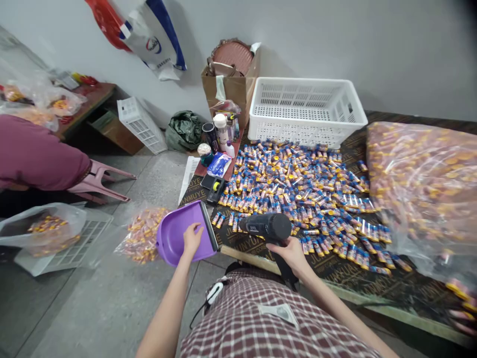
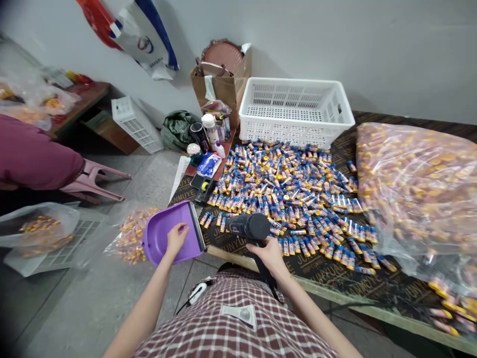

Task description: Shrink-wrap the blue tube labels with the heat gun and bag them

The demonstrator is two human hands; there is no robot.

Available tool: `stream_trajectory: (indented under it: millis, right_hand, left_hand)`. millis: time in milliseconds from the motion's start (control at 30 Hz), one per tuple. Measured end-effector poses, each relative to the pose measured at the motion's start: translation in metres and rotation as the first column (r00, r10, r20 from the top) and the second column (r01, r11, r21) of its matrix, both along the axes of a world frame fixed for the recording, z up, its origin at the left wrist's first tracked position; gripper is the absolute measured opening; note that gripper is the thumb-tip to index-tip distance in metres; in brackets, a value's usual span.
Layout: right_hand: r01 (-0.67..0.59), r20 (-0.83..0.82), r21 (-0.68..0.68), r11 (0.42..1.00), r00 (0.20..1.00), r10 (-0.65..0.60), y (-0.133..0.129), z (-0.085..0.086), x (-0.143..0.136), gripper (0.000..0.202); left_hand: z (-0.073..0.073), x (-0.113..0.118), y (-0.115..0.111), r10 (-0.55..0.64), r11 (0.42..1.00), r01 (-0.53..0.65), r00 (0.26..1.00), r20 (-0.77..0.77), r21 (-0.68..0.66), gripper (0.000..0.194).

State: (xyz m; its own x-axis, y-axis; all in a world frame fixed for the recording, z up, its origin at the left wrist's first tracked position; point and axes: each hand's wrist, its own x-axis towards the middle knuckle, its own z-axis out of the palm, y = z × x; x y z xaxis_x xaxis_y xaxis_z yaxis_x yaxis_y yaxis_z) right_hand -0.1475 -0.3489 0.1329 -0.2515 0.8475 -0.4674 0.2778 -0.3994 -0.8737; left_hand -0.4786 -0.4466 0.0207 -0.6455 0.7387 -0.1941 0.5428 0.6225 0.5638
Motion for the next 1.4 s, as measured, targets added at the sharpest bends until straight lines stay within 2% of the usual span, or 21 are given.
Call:
stream_trajectory:
  millis: [167, 333, 433, 567, 667, 833, 967, 1067, 1167, 1267, 1400]
  right_hand:
    - [-0.071, -0.054, 0.05, 0.996, 0.996, 0.073, 0.002, -0.007, -0.037, 0.026]
    - [-0.119, -0.062, 0.107, 0.987, 0.99, 0.126, 0.005, -0.009, -0.064, 0.023]
    - [-0.169, -0.068, 0.13, 0.977, 0.981, 0.179, 0.005, -0.004, -0.063, 0.022]
    - [-0.223, 0.0, 0.154, 0.963, 0.974, 0.226, -0.004, 0.002, -0.037, 0.021]
    - [-0.149, 0.073, 0.118, 0.982, 0.987, 0.142, -0.016, 0.004, -0.005, 0.023]
    - [0.121, 0.175, 0.042, 0.992, 0.976, -0.126, -0.039, 0.008, 0.062, 0.029]
    - [0.32, 0.281, 0.073, 0.945, 0.902, -0.327, -0.054, 0.014, 0.112, 0.034]
    - [0.464, 0.342, 0.148, 0.874, 0.805, -0.485, -0.062, 0.018, 0.136, 0.038]
    - [0.542, 0.336, 0.181, 0.821, 0.75, -0.569, -0.063, 0.021, 0.146, 0.039]
    - [0.556, 0.251, 0.113, 0.823, 0.786, -0.565, -0.051, 0.023, 0.139, 0.04]
    - [0.515, 0.073, 0.073, 0.854, 0.852, -0.519, -0.015, 0.022, 0.108, 0.039]
  left_hand:
    - [-0.003, -0.008, 0.0, -0.016, 1.0, 0.016, 1.0, 0.019, -0.003, 0.025]
    - [-0.005, -0.009, 0.014, -0.087, 0.996, 0.088, 0.996, 0.034, -0.029, 0.023]
    - [-0.012, -0.004, 0.028, -0.139, 0.988, 0.141, 0.989, 0.041, -0.056, 0.029]
    - [-0.026, 0.008, 0.049, -0.193, 0.976, 0.196, 0.98, 0.04, -0.099, 0.034]
    - [-0.037, 0.02, 0.062, -0.23, 0.963, 0.232, 0.973, 0.031, -0.134, 0.033]
    - [-0.044, 0.05, 0.074, -0.296, 0.939, 0.29, 0.955, -0.003, -0.184, 0.048]
    - [-0.041, 0.076, 0.079, -0.29, 0.935, 0.272, 0.956, -0.052, -0.227, 0.058]
    - [-0.039, 0.088, 0.081, -0.269, 0.935, 0.24, 0.959, -0.084, -0.262, 0.06]
    - [-0.038, 0.09, 0.079, -0.267, 0.929, 0.231, 0.959, -0.092, -0.288, 0.059]
    - [-0.038, 0.088, 0.075, -0.279, 0.92, 0.244, 0.957, -0.077, -0.307, 0.059]
    - [-0.038, 0.084, 0.071, -0.303, 0.91, 0.273, 0.952, -0.05, -0.313, 0.06]
